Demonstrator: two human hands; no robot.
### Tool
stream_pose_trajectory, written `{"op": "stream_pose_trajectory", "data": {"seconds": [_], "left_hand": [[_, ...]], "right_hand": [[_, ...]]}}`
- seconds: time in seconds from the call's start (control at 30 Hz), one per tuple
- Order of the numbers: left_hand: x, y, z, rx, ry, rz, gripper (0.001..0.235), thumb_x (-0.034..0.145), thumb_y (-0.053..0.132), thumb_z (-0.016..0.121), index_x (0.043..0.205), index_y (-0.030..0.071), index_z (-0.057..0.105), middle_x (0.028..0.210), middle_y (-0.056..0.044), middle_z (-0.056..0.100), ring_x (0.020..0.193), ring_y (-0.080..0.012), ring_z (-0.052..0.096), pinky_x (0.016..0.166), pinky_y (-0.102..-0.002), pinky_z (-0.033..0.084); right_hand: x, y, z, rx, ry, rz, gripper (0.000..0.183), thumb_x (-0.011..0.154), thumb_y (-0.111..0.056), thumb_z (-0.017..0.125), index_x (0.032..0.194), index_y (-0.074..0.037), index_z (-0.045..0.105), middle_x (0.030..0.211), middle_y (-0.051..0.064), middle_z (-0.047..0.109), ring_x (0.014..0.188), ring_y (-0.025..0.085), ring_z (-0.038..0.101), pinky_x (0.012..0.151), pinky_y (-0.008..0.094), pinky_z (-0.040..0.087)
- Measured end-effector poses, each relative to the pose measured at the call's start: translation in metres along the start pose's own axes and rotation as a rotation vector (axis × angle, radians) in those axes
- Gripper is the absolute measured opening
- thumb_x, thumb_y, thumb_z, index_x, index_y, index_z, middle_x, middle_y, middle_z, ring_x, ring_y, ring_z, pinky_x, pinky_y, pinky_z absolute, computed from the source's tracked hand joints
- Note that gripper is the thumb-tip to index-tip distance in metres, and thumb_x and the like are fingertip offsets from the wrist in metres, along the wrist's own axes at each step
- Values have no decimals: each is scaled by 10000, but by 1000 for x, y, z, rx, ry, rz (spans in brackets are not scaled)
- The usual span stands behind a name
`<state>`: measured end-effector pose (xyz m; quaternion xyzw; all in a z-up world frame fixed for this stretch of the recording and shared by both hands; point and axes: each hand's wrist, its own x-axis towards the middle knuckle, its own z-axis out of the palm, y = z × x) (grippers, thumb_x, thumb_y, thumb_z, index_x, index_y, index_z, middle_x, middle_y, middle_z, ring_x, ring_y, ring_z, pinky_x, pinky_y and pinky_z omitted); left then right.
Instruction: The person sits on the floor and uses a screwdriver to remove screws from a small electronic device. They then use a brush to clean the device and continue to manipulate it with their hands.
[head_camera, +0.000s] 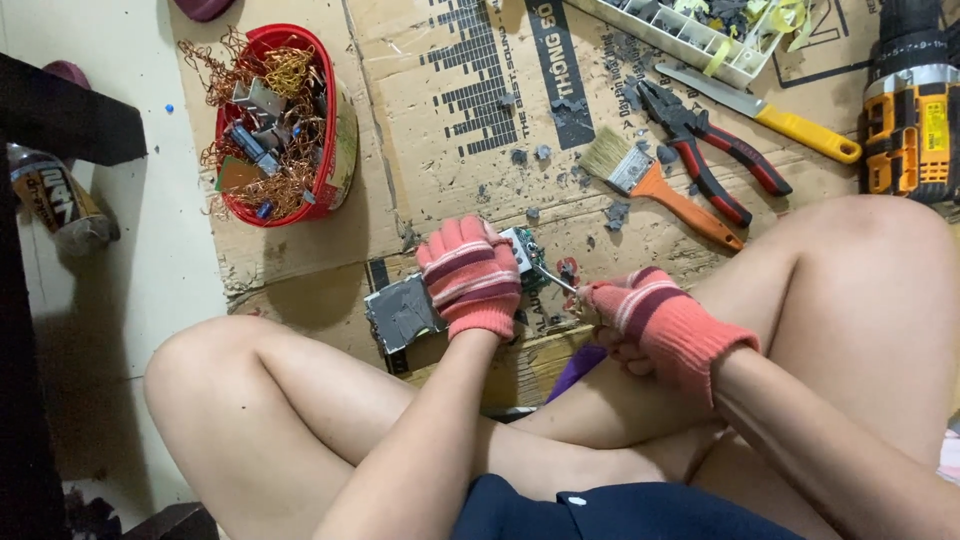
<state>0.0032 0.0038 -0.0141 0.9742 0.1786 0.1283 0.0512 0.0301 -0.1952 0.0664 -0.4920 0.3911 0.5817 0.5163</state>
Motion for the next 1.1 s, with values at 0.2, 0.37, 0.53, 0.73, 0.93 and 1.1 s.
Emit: {"op": "stream_pose_trajectory", "data": {"seconds": [0.2, 0.37, 0.53, 0.73, 0.93, 1.1], "left_hand": [[3, 7, -18, 1, 14, -11, 217, 920, 353, 563, 816, 165, 596, 822, -90, 595, 847, -292, 643, 940, -473, 459], [3, 5, -12, -11, 22, -4, 211, 916, 342, 554, 804, 166, 586, 812, -85, 589, 827, -287, 643, 917, -465, 466], [2, 5, -14, -14, 29, -1, 203, 904, 335, 565, 789, 168, 571, 796, -84, 577, 809, -290, 638, 898, -462, 465], [2, 6, -18, -17, 11, -2, 208, 898, 347, 577, 792, 168, 576, 791, -79, 579, 798, -289, 641, 894, -463, 465], [2, 5, -16, -13, -1, -4, 204, 900, 348, 577, 814, 164, 589, 819, -86, 591, 822, -296, 642, 894, -467, 460], [2, 5, -16, -19, -34, -14, 218, 920, 360, 555, 840, 164, 603, 843, -87, 606, 849, -296, 651, 904, -472, 462]], "right_hand": [[-19, -12, 42, -502, 391, -189, 348, 930, -267, 584, 1206, -123, 738, 730, 182, 662, 577, 290, 591, 527, 408, 554], [-26, -9, 37, -412, 349, -163, 353, 945, -221, 572, 1243, -120, 730, 723, 145, 618, 564, 270, 539, 507, 363, 446], [-29, -2, 31, -340, 348, -176, 355, 921, -205, 578, 1204, -59, 734, 579, 134, 552, 436, 275, 505, 372, 361, 384], [-34, -3, 31, -258, 326, -124, 387, 917, -274, 538, 1229, -106, 693, 590, 87, 426, 445, 247, 420, 402, 323, 322], [-24, 0, 29, -210, 283, -95, 385, 928, -260, 543, 1243, -78, 670, 608, 92, 374, 429, 238, 355, 378, 314, 282], [-25, 3, 29, -212, 280, -154, 364, 926, -246, 560, 1217, -70, 689, 592, 104, 411, 440, 249, 410, 377, 309, 302]]}}
